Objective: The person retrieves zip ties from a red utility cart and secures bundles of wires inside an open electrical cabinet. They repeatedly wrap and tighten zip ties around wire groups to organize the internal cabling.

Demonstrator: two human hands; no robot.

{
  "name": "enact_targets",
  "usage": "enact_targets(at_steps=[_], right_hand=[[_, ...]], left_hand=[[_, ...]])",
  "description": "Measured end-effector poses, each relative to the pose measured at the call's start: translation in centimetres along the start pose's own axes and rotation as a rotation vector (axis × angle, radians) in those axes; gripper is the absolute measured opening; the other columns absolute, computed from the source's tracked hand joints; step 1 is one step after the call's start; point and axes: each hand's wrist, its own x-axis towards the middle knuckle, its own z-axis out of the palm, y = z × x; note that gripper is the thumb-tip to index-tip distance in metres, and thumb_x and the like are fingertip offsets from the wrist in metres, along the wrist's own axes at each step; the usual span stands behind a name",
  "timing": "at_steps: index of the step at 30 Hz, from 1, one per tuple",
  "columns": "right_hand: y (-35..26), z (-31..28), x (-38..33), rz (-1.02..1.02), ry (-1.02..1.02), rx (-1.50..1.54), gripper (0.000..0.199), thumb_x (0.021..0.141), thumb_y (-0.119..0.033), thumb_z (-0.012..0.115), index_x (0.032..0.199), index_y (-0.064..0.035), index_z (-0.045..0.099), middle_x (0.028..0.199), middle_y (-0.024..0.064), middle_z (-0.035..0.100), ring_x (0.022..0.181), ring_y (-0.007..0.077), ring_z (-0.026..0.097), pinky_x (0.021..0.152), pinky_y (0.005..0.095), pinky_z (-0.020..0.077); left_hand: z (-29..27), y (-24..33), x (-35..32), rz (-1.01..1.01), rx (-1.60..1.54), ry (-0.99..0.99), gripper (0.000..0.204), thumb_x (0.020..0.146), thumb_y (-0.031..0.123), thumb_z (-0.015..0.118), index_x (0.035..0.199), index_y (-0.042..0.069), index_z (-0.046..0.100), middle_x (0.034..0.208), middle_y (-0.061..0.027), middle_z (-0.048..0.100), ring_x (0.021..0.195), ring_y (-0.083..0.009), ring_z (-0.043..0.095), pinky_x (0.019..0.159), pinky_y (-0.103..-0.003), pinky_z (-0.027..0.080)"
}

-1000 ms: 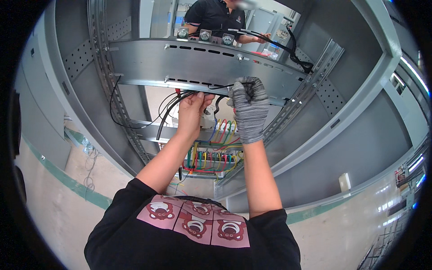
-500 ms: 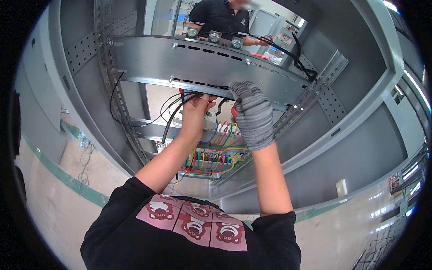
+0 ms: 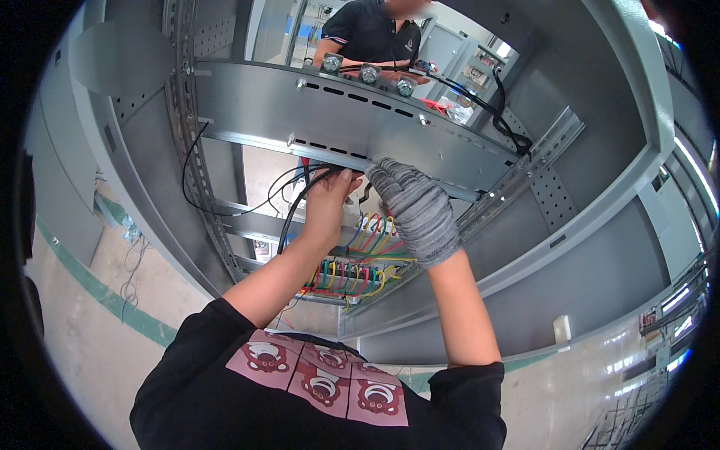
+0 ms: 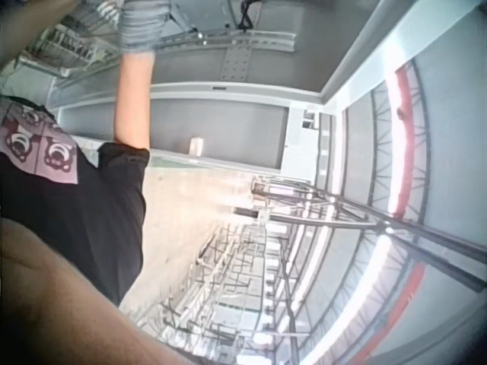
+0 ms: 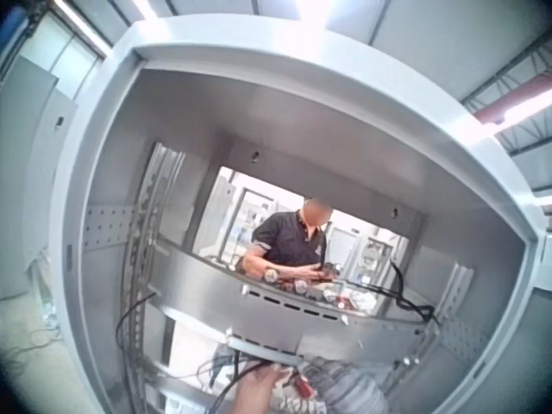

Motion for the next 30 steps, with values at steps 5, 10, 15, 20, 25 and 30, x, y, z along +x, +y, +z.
enact_targets(at_steps=[5,10,15,20,25,30], right_hand=[[2.0,1.6,1.3,0.113,0.061,0.222,0.044,0.07,-0.003,0.059,0.114,-0.009,0.062,0.108,0.0146,0.063,0.1,0.0325,0.061,0.09,0.0391,0.0486],[1.5,3.0,2.8,0.078,0.182,0.15,0.023,0.08,0.001,0.056,0.1,-0.0056,0.065,0.094,0.0143,0.066,0.087,0.0329,0.064,0.077,0.0383,0.0515],[1.2,3.8,2.4,0.101,0.25,0.143,0.013,0.081,-0.002,0.059,0.093,-0.0058,0.064,0.089,0.0135,0.066,0.081,0.0329,0.064,0.073,0.0384,0.0514],[0.6,2.8,2.0,0.183,0.345,0.116,0.015,0.078,-0.009,0.062,0.092,-0.0067,0.065,0.088,0.0132,0.065,0.082,0.0326,0.061,0.074,0.0398,0.0499],[0.8,4.1,1.9,0.223,0.363,0.156,0.01,0.079,-0.008,0.064,0.089,-0.0067,0.066,0.083,0.0119,0.064,0.077,0.0331,0.06,0.07,0.0403,0.0494],[0.7,2.2,2.2,0.284,0.406,0.231,0.013,0.08,-0.008,0.063,0.093,-0.0076,0.067,0.087,0.013,0.065,0.079,0.0319,0.062,0.072,0.0391,0.0504]], left_hand=[[0.1,-0.3,-0.2,-0.024,0.006,0.016,0.013,0.095,0.01,0.053,0.106,0.003,0.056,0.104,-0.0055,0.062,0.097,-0.0139,0.06,0.087,-0.029,0.049],[-0.4,-0.9,-0.3,-0.002,-0.024,0.003,0.016,0.095,0.011,0.053,0.108,0.004,0.056,0.105,-0.0058,0.062,0.097,-0.014,0.06,0.087,-0.03,0.048],[-0.1,-1.0,-0.5,0.021,-0.03,-0.01,0.017,0.095,0.015,0.053,0.106,0.003,0.059,0.096,-0.0047,0.065,0.086,-0.0117,0.06,0.081,-0.028,0.047],[-0.4,-0.8,0.2,-0.078,0.069,-0.007,0.023,0.097,0.021,0.051,0.097,0.001,0.064,0.086,-0.0033,0.066,0.076,-0.0089,0.056,0.073,-0.023,0.044],[0.2,-0.1,0.3,-0.07,0.178,-0.021,0.026,0.097,0.024,0.051,0.092,0.003,0.064,0.083,-0.0026,0.066,0.073,-0.0081,0.055,0.07,-0.024,0.042],[-0.9,0.0,0.2,-0.007,0.206,-0.118,0.02,0.096,0.021,0.054,0.09,0.003,0.061,0.08,-0.0026,0.065,0.072,-0.0084,0.057,0.067,-0.023,0.042]])
